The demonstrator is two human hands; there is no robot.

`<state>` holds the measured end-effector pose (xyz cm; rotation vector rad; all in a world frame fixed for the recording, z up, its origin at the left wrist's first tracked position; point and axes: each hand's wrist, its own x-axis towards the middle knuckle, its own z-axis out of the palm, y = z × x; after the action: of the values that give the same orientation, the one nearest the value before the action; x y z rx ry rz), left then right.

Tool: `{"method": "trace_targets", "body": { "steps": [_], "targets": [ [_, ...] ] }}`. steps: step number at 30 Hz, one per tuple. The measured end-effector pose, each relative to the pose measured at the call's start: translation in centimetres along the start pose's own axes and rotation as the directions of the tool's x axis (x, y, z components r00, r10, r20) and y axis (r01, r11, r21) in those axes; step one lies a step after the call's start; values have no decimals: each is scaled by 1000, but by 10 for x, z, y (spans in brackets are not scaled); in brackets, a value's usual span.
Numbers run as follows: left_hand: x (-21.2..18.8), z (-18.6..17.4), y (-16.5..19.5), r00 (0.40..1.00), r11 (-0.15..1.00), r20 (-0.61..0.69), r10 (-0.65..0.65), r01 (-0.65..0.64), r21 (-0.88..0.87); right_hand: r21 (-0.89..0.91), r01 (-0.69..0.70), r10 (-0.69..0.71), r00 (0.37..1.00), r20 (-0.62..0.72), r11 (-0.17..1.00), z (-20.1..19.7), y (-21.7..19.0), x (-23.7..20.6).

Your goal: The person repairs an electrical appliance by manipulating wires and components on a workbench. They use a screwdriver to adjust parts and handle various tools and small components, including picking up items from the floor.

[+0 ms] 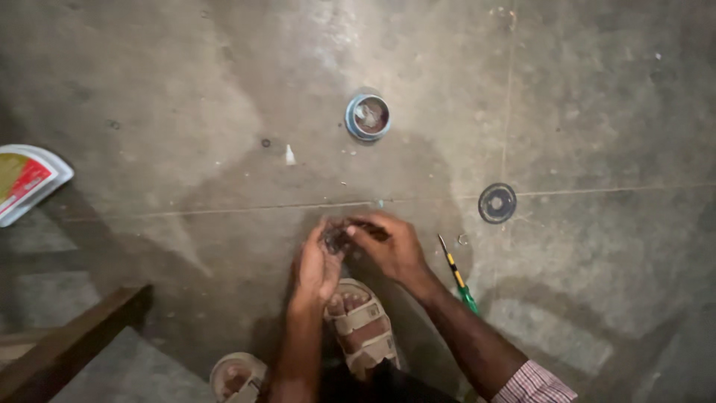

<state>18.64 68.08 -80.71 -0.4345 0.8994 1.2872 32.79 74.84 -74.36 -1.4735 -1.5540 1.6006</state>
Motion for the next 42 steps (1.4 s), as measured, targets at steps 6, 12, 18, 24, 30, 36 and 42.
{"method": "trace_targets", "body": {
  "steps": [6, 12, 18, 24, 30, 36, 42],
  "targets": [
    [-1, 8, -23, 999, 996, -8, -37, 37, 83, -160, -187, 97, 888, -450, 969, -101, 55, -6],
    [-8, 17, -7, 999, 996, -34, -5, 8, 87, -534, -27, -385, 663, -642, 845, -239, 86, 1],
    [-13, 17, 8, 997, 988, -56, 57, -48, 148, -793, -101, -513, 713, -479, 600, -299, 65, 57],
    [-7, -9, 11, 988, 997, -150, 36, -24, 79, -888, -100, -504, 792, -343, 448, -324, 83, 98],
    [1, -33, 0, 983, 996, -174, 56, -43, 76, -772, -197, -408, 756, -512, 604, -337, 111, 107],
    [7, -13, -14, 994, 996, -101, 47, -38, 84, -80, 244, -257, 916, -309, 966, -194, 65, 48],
    [-4, 18, -27, 982, 987, -177, -70, 94, 132, -271, 106, -95, 994, 54, 957, -38, 2, -25]
  ]
}}
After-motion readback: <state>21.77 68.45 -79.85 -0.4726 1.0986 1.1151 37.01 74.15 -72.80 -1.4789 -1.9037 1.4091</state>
